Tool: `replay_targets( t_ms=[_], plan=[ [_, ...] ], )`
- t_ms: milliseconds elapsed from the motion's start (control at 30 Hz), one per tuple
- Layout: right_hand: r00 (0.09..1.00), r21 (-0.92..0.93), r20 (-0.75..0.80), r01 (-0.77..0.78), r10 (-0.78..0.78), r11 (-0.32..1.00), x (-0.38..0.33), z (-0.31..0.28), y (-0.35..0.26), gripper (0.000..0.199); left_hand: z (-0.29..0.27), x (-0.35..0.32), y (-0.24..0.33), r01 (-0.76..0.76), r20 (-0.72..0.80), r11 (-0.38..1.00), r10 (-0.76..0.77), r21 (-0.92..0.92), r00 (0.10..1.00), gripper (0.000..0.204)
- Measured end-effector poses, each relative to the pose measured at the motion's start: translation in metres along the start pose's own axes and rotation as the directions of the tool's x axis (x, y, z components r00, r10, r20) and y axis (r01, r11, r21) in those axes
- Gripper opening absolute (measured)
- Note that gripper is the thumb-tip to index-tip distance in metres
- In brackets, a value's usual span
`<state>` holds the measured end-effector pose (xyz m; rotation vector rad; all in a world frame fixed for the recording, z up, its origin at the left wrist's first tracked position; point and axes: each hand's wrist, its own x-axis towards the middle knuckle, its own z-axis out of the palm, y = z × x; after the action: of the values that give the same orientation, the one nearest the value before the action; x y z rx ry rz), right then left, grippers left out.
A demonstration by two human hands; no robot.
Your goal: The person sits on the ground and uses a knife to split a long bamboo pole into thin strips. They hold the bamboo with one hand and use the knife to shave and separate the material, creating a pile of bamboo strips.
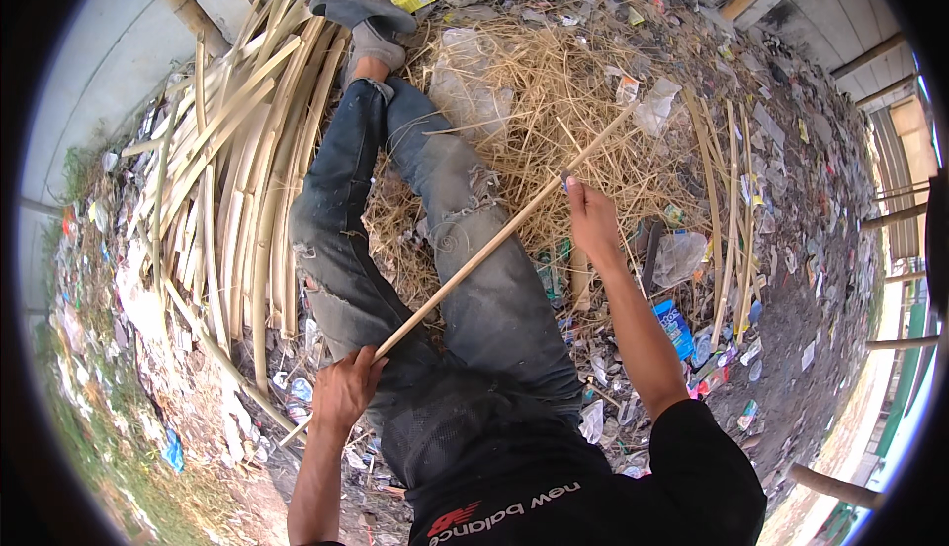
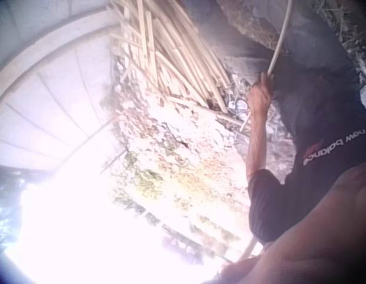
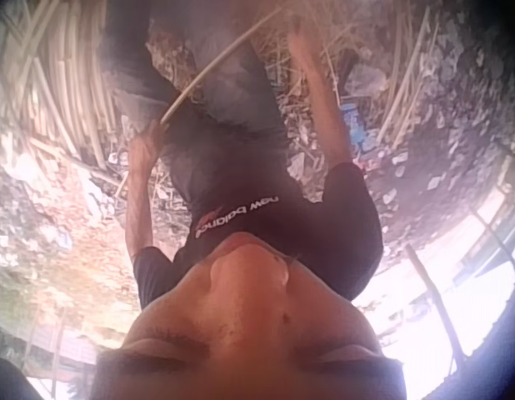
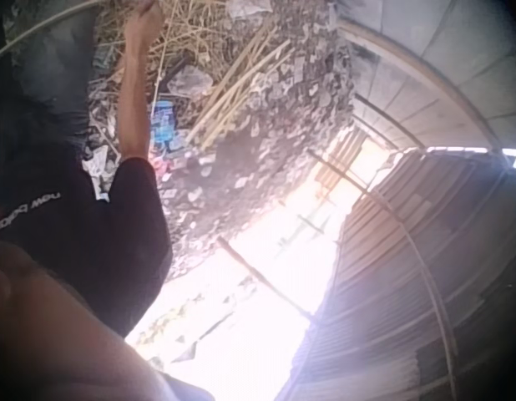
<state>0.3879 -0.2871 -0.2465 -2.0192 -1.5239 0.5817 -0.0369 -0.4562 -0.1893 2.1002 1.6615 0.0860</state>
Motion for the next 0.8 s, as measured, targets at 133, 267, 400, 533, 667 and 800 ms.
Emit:
replay_targets(
  t_ms=[133,267,400,533,667,800],
  plan=[
    [0.999,0.047,0.021,-0.025,0.024,0.999,-0.008,0.014,-0.013,0.055,-0.002,0.007,0.004,0.002,0.009,1.000,-0.002,-0.020,1.000,0.022],
    [0.996,0.074,0.087,-0.037,0.030,0.997,-0.018,0.009,-0.012,0.056,0.004,0.001,-0.008,0.015,0.020,1.000,-0.014,-0.010,1.000,0.023],
    [0.993,0.129,0.112,-0.060,0.046,0.990,-0.015,0.005,-0.017,0.056,0.005,0.006,-0.003,0.043,0.036,0.998,-0.041,-0.054,0.999,0.023],
    [0.951,0.017,0.268,0.154,-0.153,0.988,-0.062,0.037,-0.054,0.055,0.012,0.023,0.016,0.011,0.067,0.998,-0.007,-0.065,0.998,0.024],
    [0.968,-0.022,0.209,0.145,-0.137,0.989,-0.066,0.042,-0.054,0.053,0.022,0.032,0.021,-0.008,-0.024,0.994,0.005,-0.108,1.000,0.023],
    [0.998,0.020,0.056,0.025,-0.026,0.999,-0.026,0.010,-0.025,0.054,0.018,0.033,0.024,0.017,-0.026,0.997,-0.019,-0.069,0.999,0.022]
  ],
)
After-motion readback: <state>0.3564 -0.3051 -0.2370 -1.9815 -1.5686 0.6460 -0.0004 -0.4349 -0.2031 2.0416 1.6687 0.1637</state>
